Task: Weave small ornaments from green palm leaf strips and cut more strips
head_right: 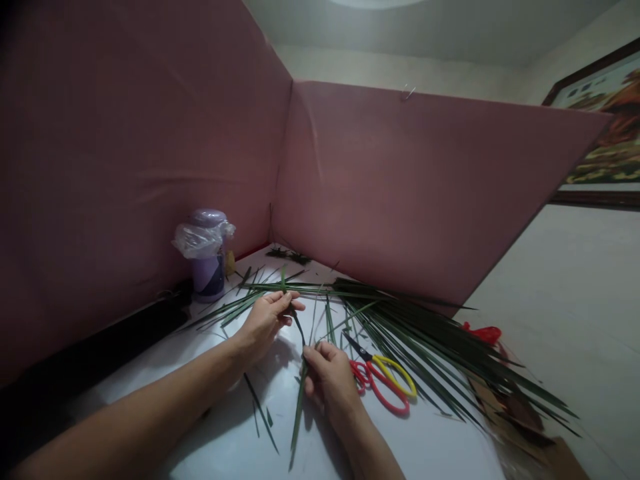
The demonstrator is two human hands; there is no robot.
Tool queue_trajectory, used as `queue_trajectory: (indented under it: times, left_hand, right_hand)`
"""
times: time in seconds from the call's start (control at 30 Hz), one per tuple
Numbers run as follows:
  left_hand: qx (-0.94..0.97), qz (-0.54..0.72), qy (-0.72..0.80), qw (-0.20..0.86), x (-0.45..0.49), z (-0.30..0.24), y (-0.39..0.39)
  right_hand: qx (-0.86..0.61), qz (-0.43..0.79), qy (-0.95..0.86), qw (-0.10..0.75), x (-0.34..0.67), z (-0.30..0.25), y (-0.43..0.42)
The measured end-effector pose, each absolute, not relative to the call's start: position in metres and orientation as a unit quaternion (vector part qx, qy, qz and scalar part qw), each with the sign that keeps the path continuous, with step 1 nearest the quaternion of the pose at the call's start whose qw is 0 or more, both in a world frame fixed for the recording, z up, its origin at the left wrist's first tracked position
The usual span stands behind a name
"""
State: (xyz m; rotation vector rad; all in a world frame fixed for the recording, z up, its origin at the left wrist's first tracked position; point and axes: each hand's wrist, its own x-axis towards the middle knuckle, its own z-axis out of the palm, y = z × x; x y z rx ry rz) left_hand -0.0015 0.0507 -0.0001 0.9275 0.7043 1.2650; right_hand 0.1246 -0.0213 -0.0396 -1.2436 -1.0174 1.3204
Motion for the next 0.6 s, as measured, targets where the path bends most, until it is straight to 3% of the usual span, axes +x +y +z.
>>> queue_trajectory:
  times: [0.27, 0.47, 0.6]
  left_hand:
    - [0.405, 0.455, 0.419, 0.674, 0.005, -0.012, 0.048]
    - [0.532, 0.307, 0.321, 0.721, 0.009, -0.013, 0.029]
    - [0.539, 0.283, 0.267, 0.747, 0.009, -0.015, 0.02]
  right_hand:
    - [-0.515, 0.536, -0.395, 0.54, 0.125, -0.04, -0.021]
    - [-0.512, 0.468, -0.364, 0.621, 0.13, -0.032, -0.019]
    - [-0.497, 0.471, -0.35, 0.639, 0.134, -0.028, -0.018]
